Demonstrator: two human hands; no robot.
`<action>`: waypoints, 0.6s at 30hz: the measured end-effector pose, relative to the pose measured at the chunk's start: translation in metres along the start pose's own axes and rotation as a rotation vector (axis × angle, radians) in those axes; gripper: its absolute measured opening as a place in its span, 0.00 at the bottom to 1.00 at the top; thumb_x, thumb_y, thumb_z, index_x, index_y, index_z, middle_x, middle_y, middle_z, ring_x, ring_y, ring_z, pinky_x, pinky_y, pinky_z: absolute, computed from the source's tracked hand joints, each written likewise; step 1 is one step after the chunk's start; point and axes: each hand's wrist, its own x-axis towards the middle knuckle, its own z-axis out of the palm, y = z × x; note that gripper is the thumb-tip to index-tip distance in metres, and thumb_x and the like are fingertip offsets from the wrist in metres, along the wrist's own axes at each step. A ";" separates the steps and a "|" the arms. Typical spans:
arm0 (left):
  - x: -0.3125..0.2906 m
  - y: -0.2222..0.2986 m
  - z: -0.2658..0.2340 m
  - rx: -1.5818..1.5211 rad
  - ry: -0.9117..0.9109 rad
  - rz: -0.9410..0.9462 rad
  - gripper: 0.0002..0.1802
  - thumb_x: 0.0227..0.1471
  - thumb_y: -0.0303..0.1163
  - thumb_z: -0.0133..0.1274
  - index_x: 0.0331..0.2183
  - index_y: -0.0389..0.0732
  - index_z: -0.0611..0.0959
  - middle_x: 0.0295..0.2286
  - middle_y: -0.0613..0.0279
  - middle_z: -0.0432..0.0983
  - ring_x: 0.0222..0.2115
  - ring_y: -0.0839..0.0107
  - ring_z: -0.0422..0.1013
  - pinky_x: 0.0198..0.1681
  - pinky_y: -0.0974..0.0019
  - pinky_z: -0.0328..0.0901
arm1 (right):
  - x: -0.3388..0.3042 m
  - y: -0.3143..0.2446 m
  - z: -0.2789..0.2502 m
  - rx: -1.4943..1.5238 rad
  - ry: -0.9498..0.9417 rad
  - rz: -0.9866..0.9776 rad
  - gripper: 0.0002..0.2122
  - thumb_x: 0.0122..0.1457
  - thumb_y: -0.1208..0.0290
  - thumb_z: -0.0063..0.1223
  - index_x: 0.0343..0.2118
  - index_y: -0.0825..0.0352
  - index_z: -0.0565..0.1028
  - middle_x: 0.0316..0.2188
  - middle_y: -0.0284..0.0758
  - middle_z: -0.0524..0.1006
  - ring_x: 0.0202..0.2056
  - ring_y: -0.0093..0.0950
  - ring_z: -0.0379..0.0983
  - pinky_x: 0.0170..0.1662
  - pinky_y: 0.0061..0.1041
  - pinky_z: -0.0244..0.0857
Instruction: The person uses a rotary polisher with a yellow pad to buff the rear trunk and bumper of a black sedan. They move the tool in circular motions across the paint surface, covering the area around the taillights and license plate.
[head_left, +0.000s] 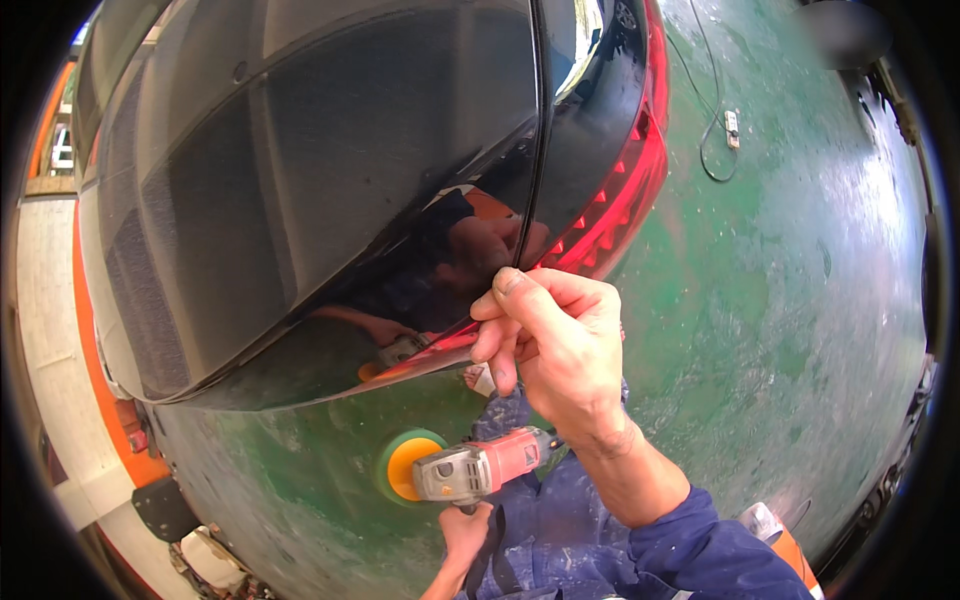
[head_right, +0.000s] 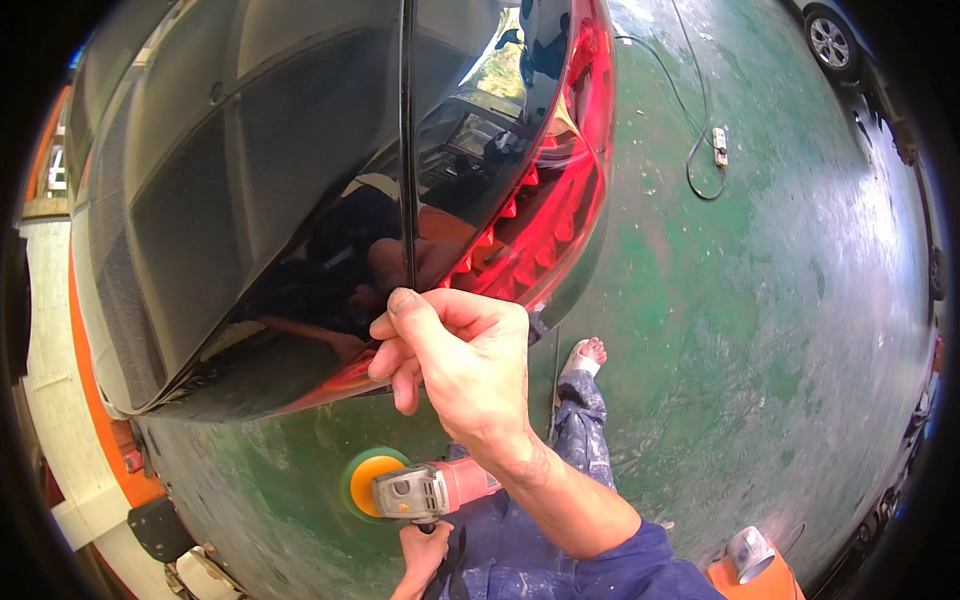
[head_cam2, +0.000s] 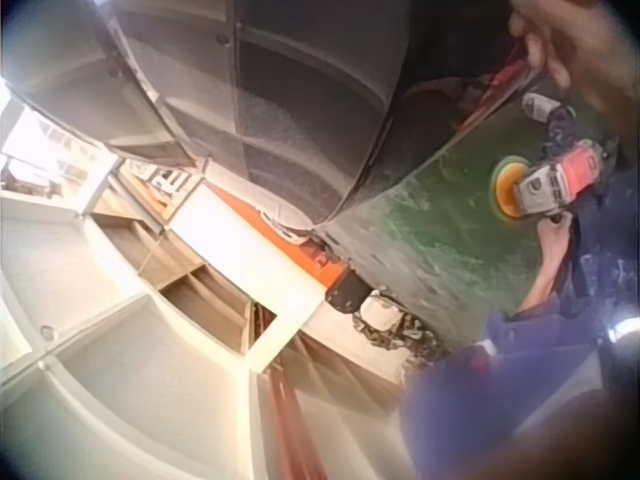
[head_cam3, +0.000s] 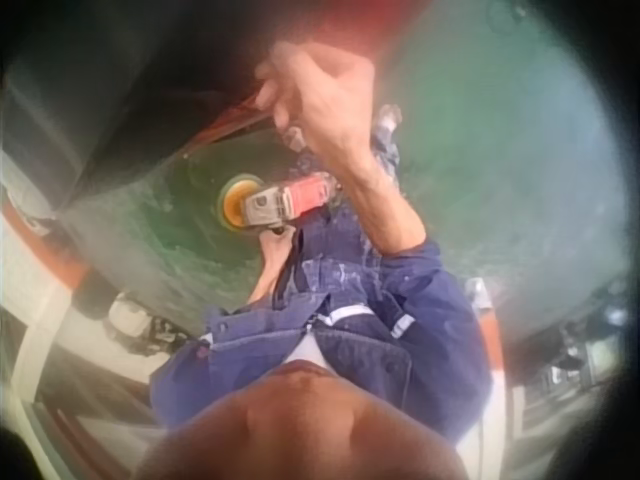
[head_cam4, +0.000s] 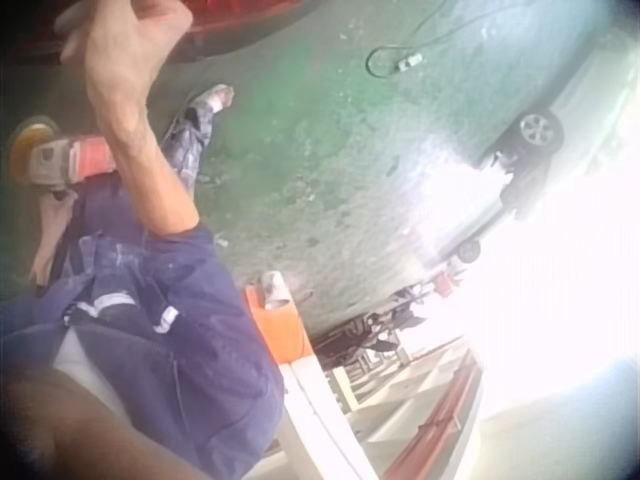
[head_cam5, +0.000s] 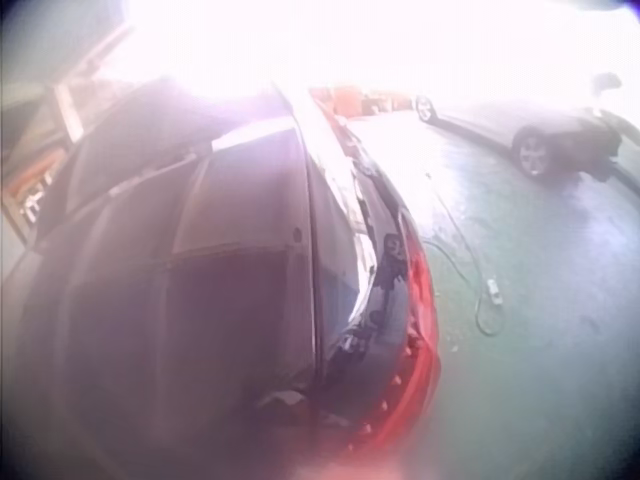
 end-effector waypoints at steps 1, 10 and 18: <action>0.000 0.000 0.000 0.004 -0.002 -0.001 0.07 0.48 0.22 0.55 0.21 0.32 0.83 0.11 0.68 0.69 0.09 0.79 0.64 0.12 0.70 0.57 | 0.000 -0.002 0.002 -0.002 0.000 -0.001 0.13 0.65 0.70 0.53 0.28 0.76 0.80 0.17 0.40 0.78 0.11 0.20 0.68 0.15 0.18 0.60; -0.001 -0.004 -0.004 0.011 -0.026 -0.014 0.06 0.48 0.22 0.56 0.22 0.33 0.83 0.11 0.68 0.69 0.09 0.79 0.64 0.12 0.70 0.57 | -0.004 -0.003 0.003 -0.009 0.005 -0.020 0.13 0.65 0.70 0.53 0.28 0.75 0.80 0.17 0.40 0.78 0.12 0.20 0.69 0.15 0.17 0.60; 0.005 -0.024 -0.001 0.029 -0.006 0.028 0.06 0.48 0.23 0.57 0.21 0.33 0.83 0.11 0.67 0.69 0.09 0.79 0.64 0.12 0.70 0.57 | -0.006 -0.003 0.008 -0.038 0.020 -0.020 0.13 0.65 0.71 0.53 0.27 0.75 0.79 0.17 0.39 0.78 0.12 0.20 0.68 0.15 0.18 0.60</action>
